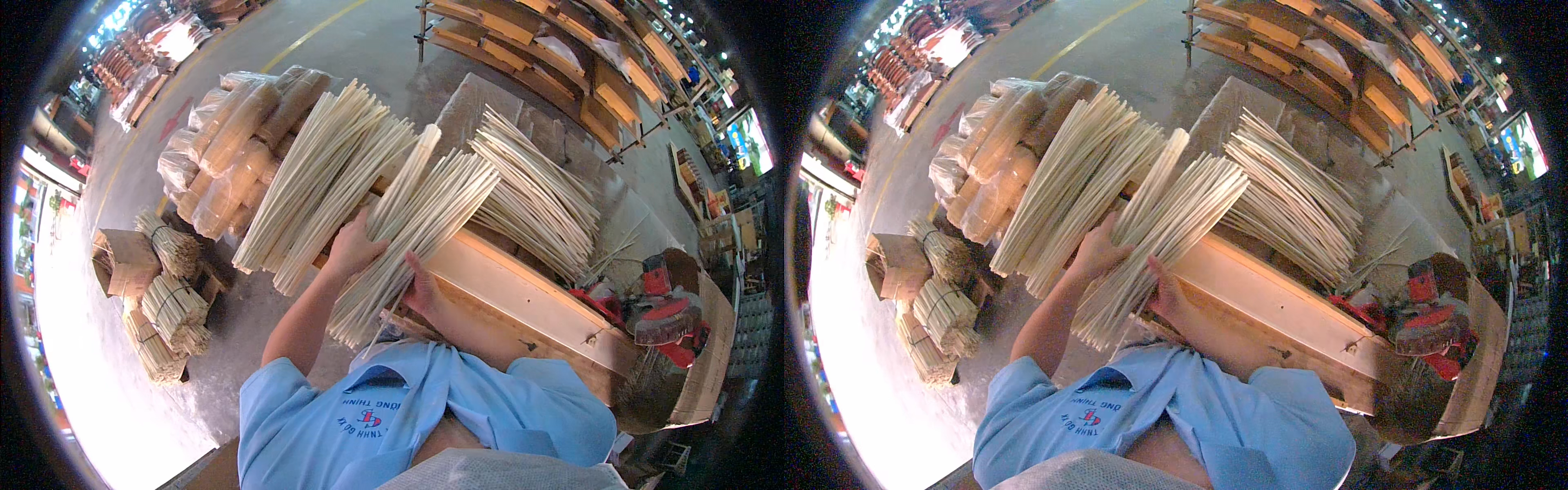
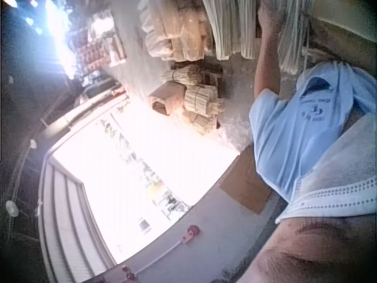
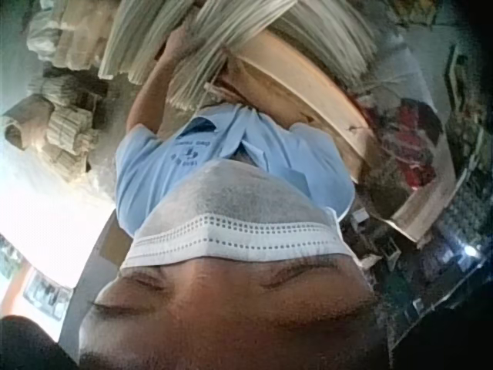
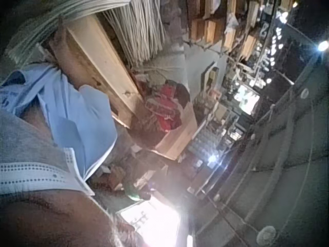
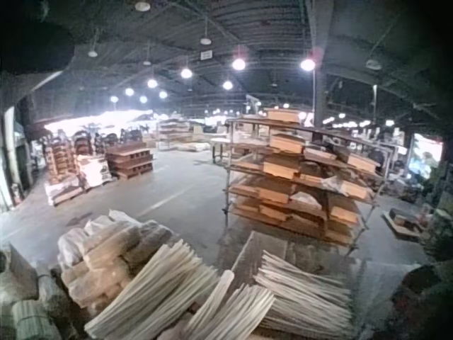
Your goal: The person repeatedly cuts thin wooden sticks to a uniform length using a handheld power saw. They gather sticks from a pile, align them against a guide on the workbench, and cut them one at a time or in small groups, then set the cut pieces aside.
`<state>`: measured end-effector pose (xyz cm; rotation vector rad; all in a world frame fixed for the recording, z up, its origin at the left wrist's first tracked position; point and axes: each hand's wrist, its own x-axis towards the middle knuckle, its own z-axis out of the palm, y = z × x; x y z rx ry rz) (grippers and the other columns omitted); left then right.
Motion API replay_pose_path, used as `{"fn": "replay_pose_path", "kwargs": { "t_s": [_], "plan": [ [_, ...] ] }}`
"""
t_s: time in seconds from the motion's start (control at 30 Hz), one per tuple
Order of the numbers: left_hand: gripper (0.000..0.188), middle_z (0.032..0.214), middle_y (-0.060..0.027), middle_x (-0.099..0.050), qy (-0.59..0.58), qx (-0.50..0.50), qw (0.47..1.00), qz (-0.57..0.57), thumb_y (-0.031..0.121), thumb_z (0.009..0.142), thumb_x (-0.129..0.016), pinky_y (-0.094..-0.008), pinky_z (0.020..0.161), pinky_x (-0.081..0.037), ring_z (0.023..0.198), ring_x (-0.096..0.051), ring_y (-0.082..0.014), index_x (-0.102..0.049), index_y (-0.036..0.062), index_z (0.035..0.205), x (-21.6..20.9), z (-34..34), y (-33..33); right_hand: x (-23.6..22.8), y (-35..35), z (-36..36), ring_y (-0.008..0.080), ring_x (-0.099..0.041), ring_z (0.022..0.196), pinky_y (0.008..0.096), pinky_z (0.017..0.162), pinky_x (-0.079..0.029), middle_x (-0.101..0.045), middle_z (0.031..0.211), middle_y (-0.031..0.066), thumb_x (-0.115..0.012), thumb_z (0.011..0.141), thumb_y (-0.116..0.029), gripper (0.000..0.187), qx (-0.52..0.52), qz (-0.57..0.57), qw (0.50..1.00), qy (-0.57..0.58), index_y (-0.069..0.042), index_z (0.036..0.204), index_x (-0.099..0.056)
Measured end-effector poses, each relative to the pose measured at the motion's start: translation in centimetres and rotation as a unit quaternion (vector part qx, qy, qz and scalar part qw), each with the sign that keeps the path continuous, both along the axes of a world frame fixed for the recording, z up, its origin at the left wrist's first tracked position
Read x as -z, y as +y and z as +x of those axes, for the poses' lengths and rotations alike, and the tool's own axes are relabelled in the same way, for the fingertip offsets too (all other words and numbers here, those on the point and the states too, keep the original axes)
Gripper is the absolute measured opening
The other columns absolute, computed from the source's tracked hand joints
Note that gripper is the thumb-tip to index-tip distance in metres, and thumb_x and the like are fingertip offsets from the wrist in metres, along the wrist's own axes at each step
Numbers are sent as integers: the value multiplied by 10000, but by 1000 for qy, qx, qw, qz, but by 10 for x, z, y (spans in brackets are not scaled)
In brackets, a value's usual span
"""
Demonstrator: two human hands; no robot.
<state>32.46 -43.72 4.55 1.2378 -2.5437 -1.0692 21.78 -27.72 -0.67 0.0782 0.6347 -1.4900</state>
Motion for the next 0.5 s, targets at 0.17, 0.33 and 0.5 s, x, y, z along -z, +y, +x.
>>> {"fn": "replay_pose_path", "kwargs": {
  "t_s": [0.17, 0.33, 0.5],
  "plan": [
    [838, 1299, -278, -632, -19, -30, 999, -28, 318, 774, -805, -433, 1072, -462, 1226, -616, -395, -467, -38, 1453, -38, -2, 9, 14, -14, -1, 291, -626, 1185, 488, 1060, -490, -653, 1285, 118, -714, 913, -451, 617, 11, 6, 999, 30, -82, 1377, -543],
    [804, 1246, -284, -659, 35, -55, 995, -72, 320, 767, -827, -441, 1032, -491, 1181, -646, -395, -511, -37, 1415, -82, 17, 6, 9, -46, 6, 294, -622, 1185, 481, 1064, -489, -655, 1280, 102, -751, 894, -401, 638, 8, -21, 1000, 14, -79, 1397, -526],
    [838, 1247, -255, -677, 70, -59, 991, -95, 361, 768, -847, -411, 1025, -488, 1153, -672, -345, -517, -35, 1428, -134, 43, -14, 21, -88, 8, 303, -536, 1294, 502, 1105, -445, -581, 1390, 95, -815, 845, -387, 766, 35, 15, 999, 40, -106, 1462, -461]
  ]
}}
